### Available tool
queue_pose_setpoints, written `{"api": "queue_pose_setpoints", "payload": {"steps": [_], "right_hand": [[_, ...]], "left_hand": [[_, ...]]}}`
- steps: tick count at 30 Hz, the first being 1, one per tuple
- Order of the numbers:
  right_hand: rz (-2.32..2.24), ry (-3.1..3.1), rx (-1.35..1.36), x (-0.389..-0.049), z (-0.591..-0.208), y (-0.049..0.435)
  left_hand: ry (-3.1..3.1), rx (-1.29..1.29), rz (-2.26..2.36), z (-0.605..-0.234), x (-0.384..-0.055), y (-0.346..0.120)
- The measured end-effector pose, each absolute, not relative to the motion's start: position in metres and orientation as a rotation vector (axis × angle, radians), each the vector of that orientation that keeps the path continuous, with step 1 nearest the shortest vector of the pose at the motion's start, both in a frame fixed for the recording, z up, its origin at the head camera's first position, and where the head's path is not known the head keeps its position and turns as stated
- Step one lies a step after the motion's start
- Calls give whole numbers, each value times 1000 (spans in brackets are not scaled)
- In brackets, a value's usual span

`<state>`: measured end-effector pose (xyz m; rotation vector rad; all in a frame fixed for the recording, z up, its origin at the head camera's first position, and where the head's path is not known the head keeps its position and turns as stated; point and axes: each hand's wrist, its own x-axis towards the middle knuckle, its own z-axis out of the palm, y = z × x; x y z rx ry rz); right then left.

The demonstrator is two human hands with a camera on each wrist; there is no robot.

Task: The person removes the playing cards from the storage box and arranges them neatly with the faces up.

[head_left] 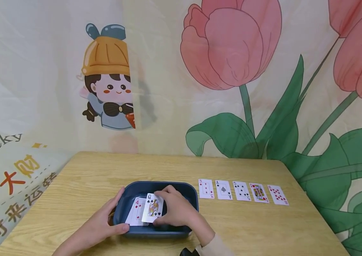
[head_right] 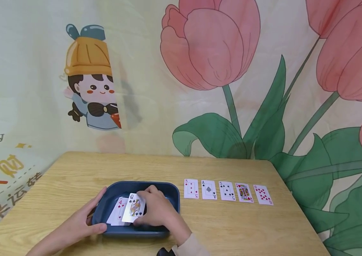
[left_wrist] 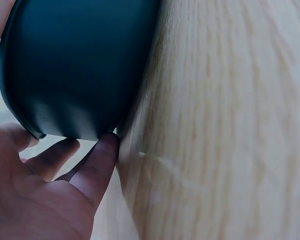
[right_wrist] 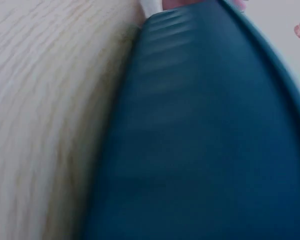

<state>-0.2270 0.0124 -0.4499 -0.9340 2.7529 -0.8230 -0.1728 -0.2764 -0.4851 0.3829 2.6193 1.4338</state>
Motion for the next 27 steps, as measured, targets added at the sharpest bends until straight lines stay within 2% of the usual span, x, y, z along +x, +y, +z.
{"api": "queue_pose_setpoints", "payload": {"steps": [11,19,27], "right_hand": [[-947,2710,-885,-211,-420,64],[-1041,2662,-881,-201,-414,102],[-1100,2667,-849,-209,-420,158]], "left_hand": [[2631,417,1474,-488,-173,-276],[2640,376,1422,-484,-173,-279],[2673,413,1420,-485,-171,-277]]}}
